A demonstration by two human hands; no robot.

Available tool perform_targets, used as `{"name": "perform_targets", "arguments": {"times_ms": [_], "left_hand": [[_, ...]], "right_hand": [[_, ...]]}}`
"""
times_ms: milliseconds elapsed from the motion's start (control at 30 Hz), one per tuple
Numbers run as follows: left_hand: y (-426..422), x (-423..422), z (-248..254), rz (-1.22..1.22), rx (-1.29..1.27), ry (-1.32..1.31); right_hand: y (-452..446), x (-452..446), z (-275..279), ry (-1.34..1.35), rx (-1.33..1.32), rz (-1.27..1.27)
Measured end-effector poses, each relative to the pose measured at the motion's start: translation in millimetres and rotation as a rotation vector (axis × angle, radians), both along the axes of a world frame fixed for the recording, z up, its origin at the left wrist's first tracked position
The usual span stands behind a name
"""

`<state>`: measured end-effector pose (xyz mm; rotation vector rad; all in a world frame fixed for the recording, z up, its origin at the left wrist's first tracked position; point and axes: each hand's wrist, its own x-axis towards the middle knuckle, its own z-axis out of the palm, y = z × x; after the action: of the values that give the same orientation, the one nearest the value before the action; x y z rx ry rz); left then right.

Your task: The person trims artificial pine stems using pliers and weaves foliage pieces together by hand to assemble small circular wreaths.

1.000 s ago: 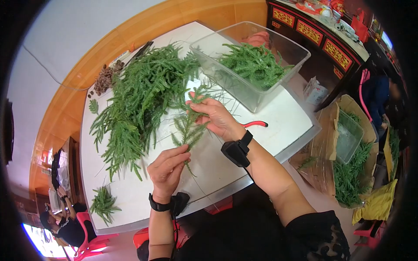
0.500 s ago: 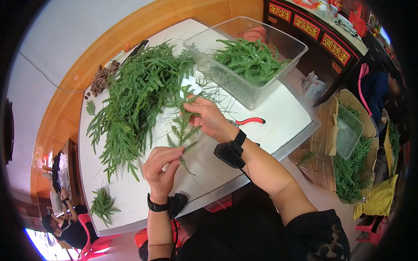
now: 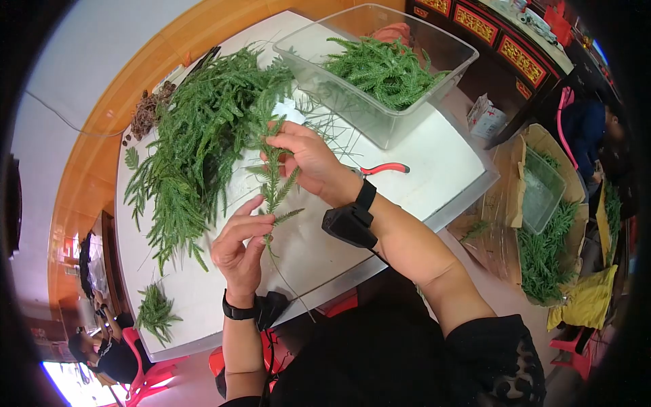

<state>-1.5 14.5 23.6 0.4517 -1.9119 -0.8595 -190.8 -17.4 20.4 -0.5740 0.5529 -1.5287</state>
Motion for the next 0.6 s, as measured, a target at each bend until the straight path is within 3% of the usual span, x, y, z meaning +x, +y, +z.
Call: {"name": "perform_targets", "arguments": {"times_ms": [67, 233, 333, 500, 600], "left_hand": [[2, 1, -2, -0.065, 0.212, 0.08], [-3, 3, -10, -0.114, 0.387, 0.198], [-7, 5, -15, -0.171, 0.659, 0.377], [-10, 3, -12, -0.148, 0.779, 0.515], [-15, 8, -10, -0.207, 0.824, 0.551]], "right_hand": [[6, 4, 0, 0.007, 0.026, 0.016], [7, 17, -4, 0.068, -0.027, -0.049], [8, 22, -8, 0.165, -0.041, -0.078], [9, 22, -9, 0.255, -0.027, -0.018], [16, 25, -3, 0.444, -0.068, 0.081]]}}
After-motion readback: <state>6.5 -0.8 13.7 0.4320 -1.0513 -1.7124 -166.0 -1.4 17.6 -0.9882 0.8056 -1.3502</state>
